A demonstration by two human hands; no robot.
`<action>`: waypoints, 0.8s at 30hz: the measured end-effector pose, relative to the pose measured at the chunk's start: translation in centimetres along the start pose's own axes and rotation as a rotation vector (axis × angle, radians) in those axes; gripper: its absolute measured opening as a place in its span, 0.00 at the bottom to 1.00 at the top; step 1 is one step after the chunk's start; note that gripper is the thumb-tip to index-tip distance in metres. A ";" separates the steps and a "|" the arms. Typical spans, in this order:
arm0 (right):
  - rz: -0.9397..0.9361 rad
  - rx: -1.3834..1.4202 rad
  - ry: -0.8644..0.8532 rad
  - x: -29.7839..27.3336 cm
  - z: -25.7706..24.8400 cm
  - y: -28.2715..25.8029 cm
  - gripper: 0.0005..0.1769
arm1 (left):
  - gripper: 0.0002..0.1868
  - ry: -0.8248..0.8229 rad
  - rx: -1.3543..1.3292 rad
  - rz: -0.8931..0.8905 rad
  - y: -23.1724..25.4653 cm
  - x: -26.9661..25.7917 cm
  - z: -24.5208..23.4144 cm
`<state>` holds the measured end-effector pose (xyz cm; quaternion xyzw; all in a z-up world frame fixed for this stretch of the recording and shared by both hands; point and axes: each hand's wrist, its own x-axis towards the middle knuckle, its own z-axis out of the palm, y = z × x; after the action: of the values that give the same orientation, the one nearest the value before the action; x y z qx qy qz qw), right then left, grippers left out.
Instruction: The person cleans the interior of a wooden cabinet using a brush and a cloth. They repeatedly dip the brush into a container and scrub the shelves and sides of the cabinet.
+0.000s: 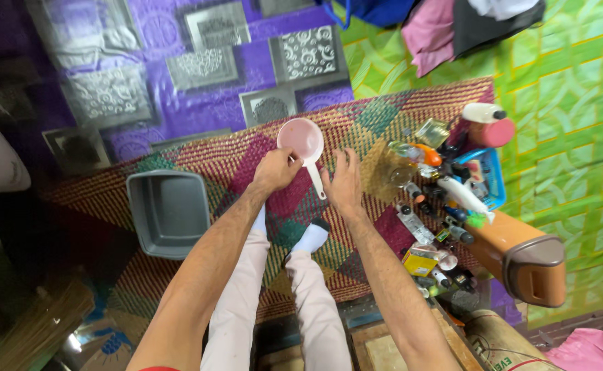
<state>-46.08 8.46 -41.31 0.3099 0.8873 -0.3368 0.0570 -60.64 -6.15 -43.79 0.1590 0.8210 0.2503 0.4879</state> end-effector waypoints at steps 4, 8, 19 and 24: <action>-0.002 0.054 -0.007 0.2 -3.9 -2.1 0.32 | 0.17 0.017 -0.006 0.077 3.1 -1.4 -1.4; -0.073 0.037 0.062 0.5 -7.6 -4.0 0.33 | 0.17 0.003 -0.001 0.124 5.7 -2.6 -2.3; -0.097 0.054 0.170 0.8 -18.9 -7.9 0.33 | 0.16 -0.028 0.045 0.319 13.8 -4.8 -3.4; -0.109 0.023 0.218 0.6 -23.5 -8.8 0.31 | 0.15 -0.070 0.076 0.360 18.8 -7.4 -5.0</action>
<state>-49.25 18.57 -18.50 0.2966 0.8998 -0.3140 -0.0618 -61.20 4.33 -25.88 0.3302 0.7707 0.2967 0.4570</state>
